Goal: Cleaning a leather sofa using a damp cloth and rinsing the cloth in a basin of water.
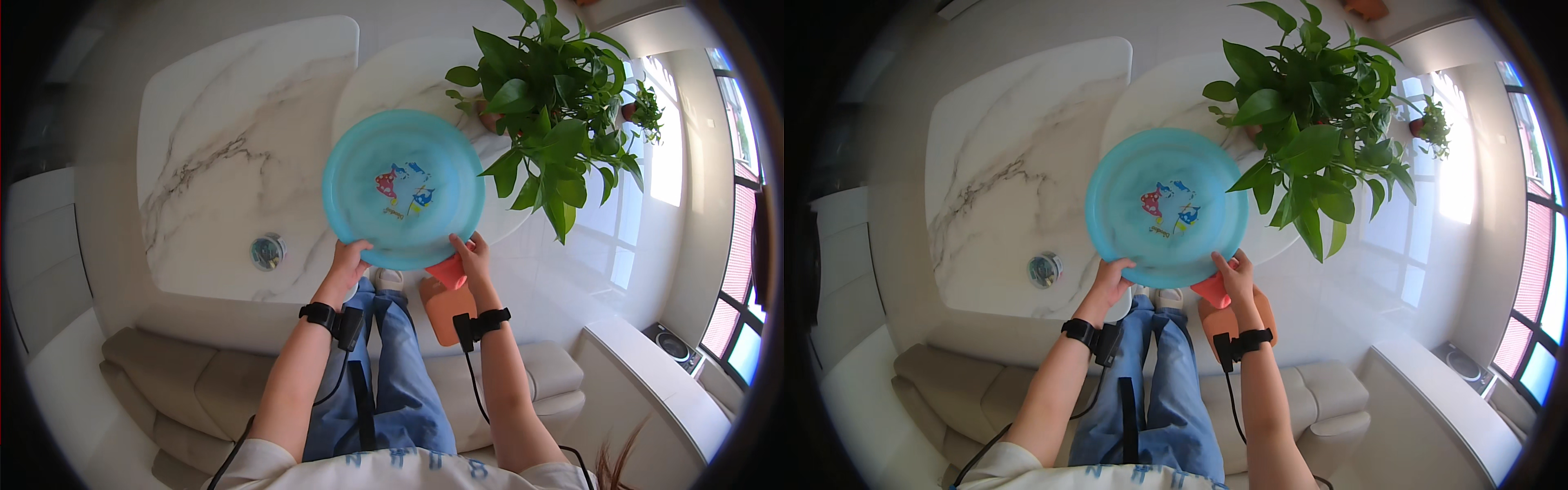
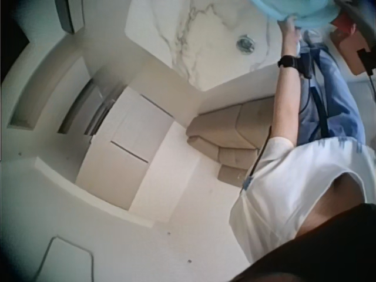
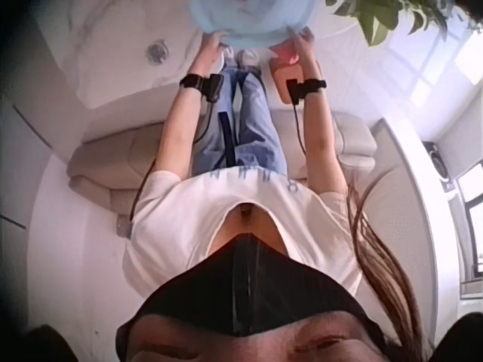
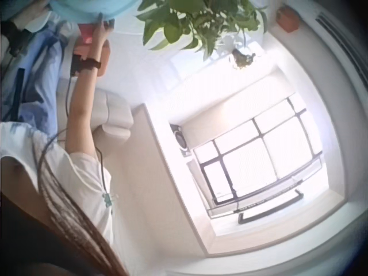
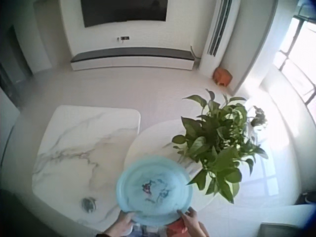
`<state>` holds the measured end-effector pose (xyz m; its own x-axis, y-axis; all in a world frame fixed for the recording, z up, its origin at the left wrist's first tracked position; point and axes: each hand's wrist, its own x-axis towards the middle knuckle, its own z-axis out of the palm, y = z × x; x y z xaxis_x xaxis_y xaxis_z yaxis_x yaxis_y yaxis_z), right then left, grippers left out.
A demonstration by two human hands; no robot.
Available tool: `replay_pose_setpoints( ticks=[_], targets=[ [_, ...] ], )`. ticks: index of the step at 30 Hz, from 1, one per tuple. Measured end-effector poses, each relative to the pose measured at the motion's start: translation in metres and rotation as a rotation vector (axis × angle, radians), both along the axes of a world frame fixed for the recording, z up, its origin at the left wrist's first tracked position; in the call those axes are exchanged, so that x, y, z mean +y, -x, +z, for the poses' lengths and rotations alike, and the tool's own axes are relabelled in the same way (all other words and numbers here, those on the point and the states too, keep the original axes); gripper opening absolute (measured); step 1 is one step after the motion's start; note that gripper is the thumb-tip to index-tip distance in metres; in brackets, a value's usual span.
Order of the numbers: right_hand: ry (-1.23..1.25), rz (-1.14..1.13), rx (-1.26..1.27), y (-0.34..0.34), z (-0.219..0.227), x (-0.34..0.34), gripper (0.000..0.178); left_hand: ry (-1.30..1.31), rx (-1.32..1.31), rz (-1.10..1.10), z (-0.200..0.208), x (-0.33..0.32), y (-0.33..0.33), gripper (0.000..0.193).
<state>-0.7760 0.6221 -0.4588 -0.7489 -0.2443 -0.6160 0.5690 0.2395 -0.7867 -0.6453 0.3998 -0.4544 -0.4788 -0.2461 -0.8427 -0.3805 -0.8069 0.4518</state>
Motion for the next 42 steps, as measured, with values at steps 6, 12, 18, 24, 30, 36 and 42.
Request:
replay_pose_setpoints(
  ticks=[6, 12, 18, 24, 30, 36, 42],
  targets=[
    [-0.278, 0.412, -0.118, -0.011, 0.062, 0.02, 0.029, -0.011, 0.019, -0.074, 0.001, -0.007, -0.011, 0.046],
    [0.214, 0.474, -0.011, 0.015, 0.156, -0.006, 0.023, 0.128, -0.06, -0.192, 0.042, -0.027, -0.014, 0.083],
    [0.221, 0.478, 0.223, 0.059, 0.142, -0.091, 0.024, 0.323, -0.082, -0.132, 0.05, -0.036, -0.024, 0.087],
    [0.015, 0.654, 0.69, 0.075, 0.041, -0.146, 0.025, 0.465, -0.072, -0.175, 0.063, -0.042, -0.029, 0.078],
    [-0.254, 0.863, 0.801, 0.082, -0.032, -0.14, 0.032, 0.528, -0.006, -0.187, 0.056, -0.031, -0.032, 0.063],
    [-0.307, 0.852, 0.57, 0.079, 0.037, -0.159, 0.03, 0.636, 0.06, -0.187, 0.063, -0.035, -0.047, 0.053],
    [0.045, 0.477, 0.662, 0.07, 0.13, -0.13, 0.017, 0.682, 0.02, -0.155, 0.064, -0.028, -0.034, 0.048]
  ],
)
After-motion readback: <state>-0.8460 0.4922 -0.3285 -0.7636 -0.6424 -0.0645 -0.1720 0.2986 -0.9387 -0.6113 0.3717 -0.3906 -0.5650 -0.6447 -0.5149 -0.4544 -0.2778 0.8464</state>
